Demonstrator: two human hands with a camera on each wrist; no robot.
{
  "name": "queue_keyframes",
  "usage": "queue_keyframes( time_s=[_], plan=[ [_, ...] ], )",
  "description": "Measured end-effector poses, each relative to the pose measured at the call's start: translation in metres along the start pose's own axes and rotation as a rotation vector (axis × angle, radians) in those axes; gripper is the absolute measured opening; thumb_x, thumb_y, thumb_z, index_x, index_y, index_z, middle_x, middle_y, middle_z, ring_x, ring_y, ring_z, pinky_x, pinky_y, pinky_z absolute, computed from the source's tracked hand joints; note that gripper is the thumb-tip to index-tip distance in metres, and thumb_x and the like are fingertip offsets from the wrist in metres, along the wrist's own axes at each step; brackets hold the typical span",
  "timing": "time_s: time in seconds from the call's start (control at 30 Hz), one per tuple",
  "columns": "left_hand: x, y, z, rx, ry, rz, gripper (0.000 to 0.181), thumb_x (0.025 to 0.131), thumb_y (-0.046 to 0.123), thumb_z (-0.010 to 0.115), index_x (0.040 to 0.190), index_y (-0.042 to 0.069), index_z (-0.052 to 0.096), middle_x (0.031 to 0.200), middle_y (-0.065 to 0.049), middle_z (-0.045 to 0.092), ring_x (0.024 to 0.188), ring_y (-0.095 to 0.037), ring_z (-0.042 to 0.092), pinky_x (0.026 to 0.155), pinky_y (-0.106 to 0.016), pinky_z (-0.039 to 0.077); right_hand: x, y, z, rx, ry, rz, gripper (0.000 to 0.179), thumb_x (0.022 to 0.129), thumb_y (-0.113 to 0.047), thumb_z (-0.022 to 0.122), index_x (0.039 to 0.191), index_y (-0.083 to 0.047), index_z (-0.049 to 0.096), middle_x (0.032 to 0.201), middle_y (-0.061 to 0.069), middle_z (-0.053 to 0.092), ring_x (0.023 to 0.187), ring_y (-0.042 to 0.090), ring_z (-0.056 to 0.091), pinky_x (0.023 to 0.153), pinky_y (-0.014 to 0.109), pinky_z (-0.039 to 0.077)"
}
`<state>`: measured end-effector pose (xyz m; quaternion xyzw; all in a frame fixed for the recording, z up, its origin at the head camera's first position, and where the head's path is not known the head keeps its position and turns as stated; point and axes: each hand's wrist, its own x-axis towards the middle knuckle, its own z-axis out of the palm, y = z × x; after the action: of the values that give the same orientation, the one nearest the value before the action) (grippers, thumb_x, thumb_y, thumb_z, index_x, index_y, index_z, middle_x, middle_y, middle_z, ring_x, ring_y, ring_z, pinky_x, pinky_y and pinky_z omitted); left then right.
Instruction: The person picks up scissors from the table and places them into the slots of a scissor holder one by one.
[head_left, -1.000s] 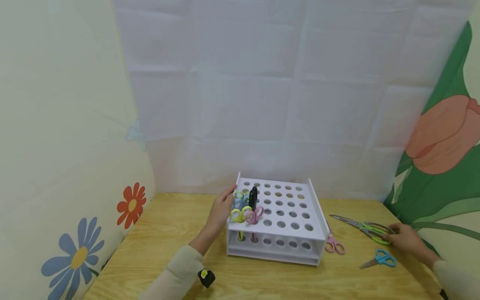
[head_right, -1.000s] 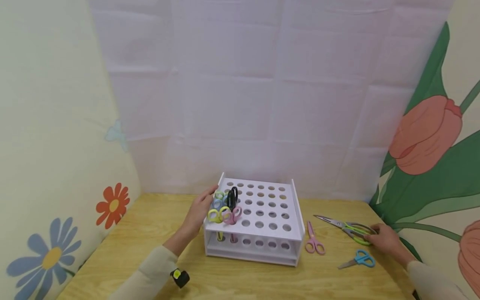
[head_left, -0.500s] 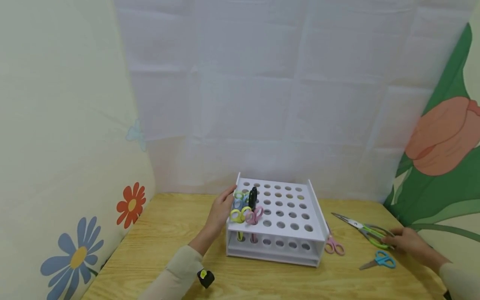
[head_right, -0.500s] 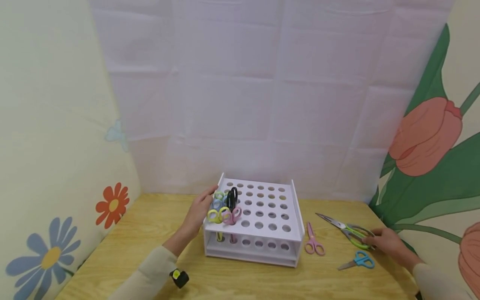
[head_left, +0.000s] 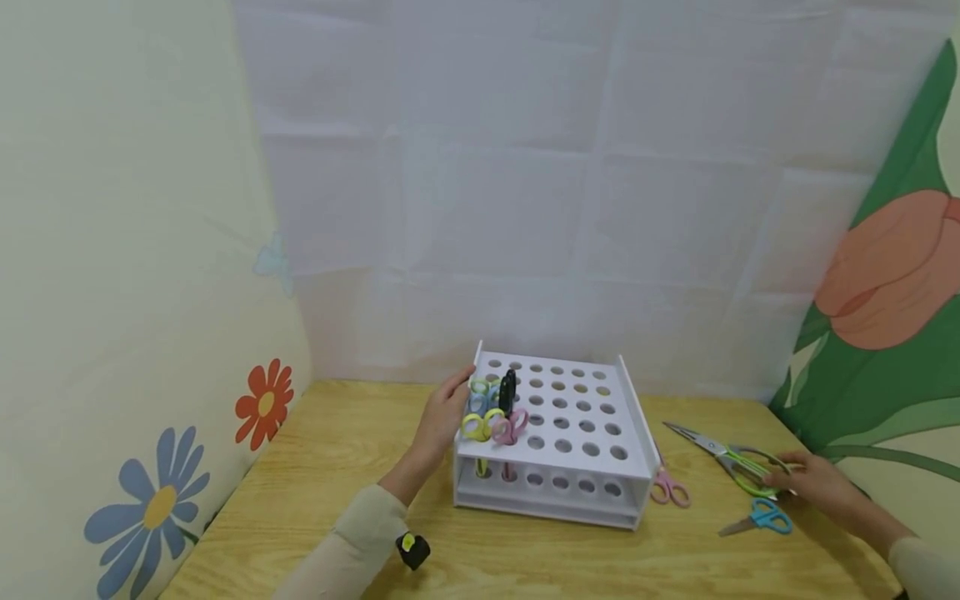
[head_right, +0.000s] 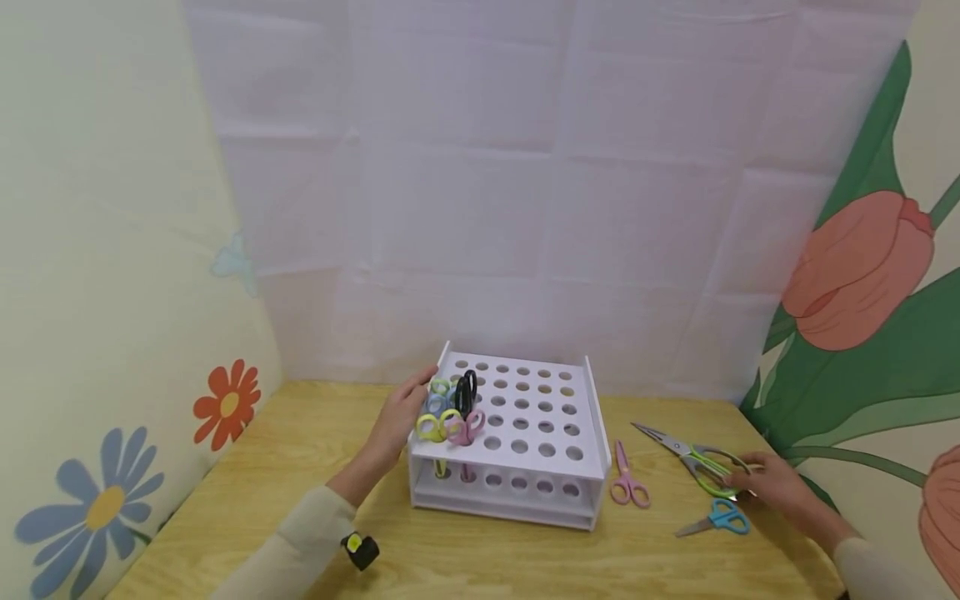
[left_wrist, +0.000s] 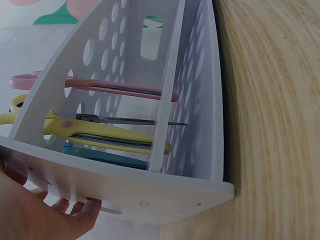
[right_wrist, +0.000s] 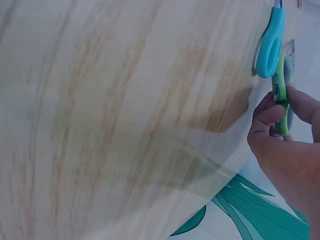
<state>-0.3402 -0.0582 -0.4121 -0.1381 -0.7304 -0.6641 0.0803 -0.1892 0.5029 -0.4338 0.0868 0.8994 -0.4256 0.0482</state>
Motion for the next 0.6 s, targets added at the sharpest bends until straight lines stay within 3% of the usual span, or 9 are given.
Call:
queue_keyframes(
  time_s=[0.17,0.43,0.6],
  plan=[
    [0.0,0.001,0.0,0.007,-0.001,-0.008,0.042,0.103,0.017,0.049,0.143,0.008,0.06,0.148,-0.012,0.053,0.14,-0.032,0.042,0.116,-0.05,0.03,-0.001,0.004,-0.002,0.065,0.008,-0.017,0.073,0.102,-0.014,0.06,0.137,0.033,0.016,0.095,0.012,0.069,0.084,0.022,0.067,0.075,0.035,0.058],
    [0.0,0.003,-0.001,0.001,-0.017,0.013,0.044,0.103,0.017,0.048,0.144,0.005,0.058,0.149,-0.012,0.052,0.141,-0.031,0.04,0.116,-0.048,0.029,-0.003,-0.003,-0.007,0.134,-0.003,0.027,0.075,0.104,-0.015,0.059,0.143,0.03,0.013,0.098,0.011,0.069,0.086,0.021,0.067,0.079,0.039,0.058],
    [-0.001,0.001,-0.001,-0.002,-0.024,0.014,0.045,0.103,0.017,0.047,0.145,0.004,0.057,0.15,-0.012,0.051,0.142,-0.031,0.04,0.117,-0.048,0.029,-0.006,-0.009,-0.01,0.113,0.006,0.028,0.076,0.106,-0.019,0.056,0.145,0.028,0.012,0.094,0.01,0.066,0.082,0.024,0.063,0.076,0.041,0.056]
  ],
)
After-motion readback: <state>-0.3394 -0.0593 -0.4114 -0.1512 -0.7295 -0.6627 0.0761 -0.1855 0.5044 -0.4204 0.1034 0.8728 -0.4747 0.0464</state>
